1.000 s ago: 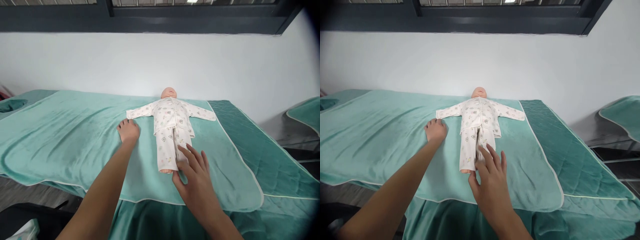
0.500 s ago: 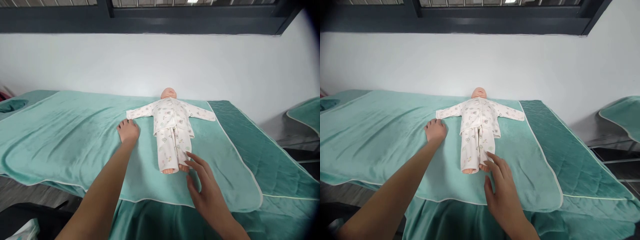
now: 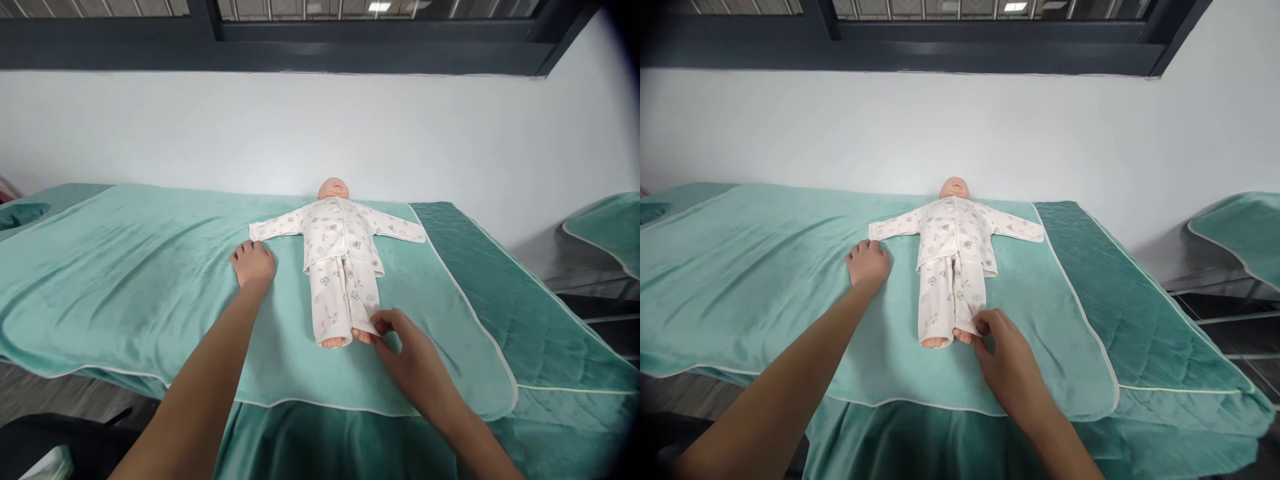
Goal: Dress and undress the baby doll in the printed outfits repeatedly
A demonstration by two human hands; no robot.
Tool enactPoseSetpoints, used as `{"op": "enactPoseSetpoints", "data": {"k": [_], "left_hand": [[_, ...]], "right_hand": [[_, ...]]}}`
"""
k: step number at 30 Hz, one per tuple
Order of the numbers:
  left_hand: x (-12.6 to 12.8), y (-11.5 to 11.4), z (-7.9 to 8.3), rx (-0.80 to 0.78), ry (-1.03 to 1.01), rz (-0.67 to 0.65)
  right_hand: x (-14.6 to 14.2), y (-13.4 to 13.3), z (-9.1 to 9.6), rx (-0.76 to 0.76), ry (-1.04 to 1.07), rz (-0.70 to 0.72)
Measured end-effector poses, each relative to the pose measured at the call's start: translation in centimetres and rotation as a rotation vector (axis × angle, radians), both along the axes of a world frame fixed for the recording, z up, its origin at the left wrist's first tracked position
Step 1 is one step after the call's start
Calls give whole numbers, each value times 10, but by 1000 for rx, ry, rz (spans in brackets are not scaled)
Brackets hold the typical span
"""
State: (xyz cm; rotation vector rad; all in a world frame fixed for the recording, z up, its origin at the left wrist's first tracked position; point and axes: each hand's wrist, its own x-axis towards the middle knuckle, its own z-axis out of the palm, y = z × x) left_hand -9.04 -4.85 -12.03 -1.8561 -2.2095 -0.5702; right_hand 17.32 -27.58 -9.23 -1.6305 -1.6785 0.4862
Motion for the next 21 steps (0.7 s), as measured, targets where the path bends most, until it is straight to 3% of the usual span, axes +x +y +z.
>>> {"op": "enactPoseSetpoints", "data": {"k": [5, 8, 13, 18, 21], "left_hand": [[0, 0, 0, 4, -1, 1], [0, 0, -1, 6, -9, -4], [0, 0, 0, -8, -6, 3], [0, 0, 1, -19, -5, 8], [0, 0, 2, -28, -2, 14]], "right_hand": [[4, -6, 34, 63, 97, 23], [5, -9, 40, 67, 114, 3], [6, -10, 22, 79, 99, 69], [7, -8, -4, 233, -125, 87], [7, -1, -7, 296, -207, 110]]}}
